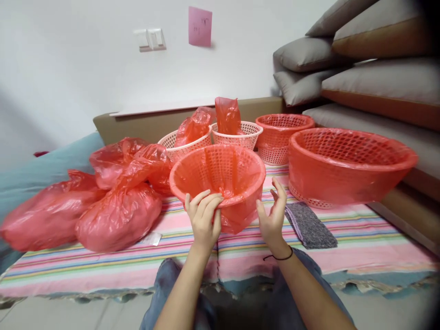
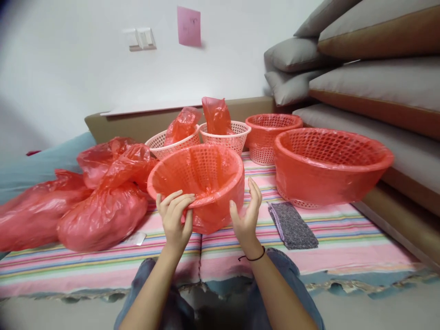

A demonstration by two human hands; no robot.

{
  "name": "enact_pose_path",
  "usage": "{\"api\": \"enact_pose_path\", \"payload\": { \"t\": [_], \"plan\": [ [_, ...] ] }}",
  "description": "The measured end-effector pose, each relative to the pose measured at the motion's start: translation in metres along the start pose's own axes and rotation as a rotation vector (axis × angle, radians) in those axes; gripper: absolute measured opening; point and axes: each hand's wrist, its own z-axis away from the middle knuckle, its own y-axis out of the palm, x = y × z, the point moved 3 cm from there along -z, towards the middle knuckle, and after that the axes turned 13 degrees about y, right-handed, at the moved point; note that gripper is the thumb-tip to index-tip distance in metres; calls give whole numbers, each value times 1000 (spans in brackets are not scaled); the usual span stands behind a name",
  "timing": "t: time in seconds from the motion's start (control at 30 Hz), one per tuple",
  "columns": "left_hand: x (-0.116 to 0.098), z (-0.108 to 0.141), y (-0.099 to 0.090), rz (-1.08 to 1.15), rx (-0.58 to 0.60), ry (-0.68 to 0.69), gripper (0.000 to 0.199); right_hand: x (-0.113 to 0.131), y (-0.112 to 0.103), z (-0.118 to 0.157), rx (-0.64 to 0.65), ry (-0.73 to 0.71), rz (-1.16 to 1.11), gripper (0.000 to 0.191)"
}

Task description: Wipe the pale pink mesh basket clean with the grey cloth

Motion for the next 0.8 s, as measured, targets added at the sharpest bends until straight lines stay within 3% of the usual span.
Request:
{"api": "enact_pose_path", "payload": {
  "t": [0.2, 0.43, 0.57, 0.7, 0.8],
  "plan": [
    [22, 3, -7, 100, -8, -103, 18, 12, 0, 2, -14, -132, 60, 65],
    [65, 21, -24, 73, -226, -449, 13, 18, 0, 3, -19, -226, 68, 64],
    [71, 30, -21, 179, -363, -588, 43, 20, 1, 5, -16, -241, 78, 63],
    [71, 41, -15, 206, -460, -749, 34, 23, 0, 5, -48, -263, 90, 59],
    [69, 43, -16, 186, -440, -761, 25, 28, -3, 6, -77, -335, 101, 51]
  ]
}}
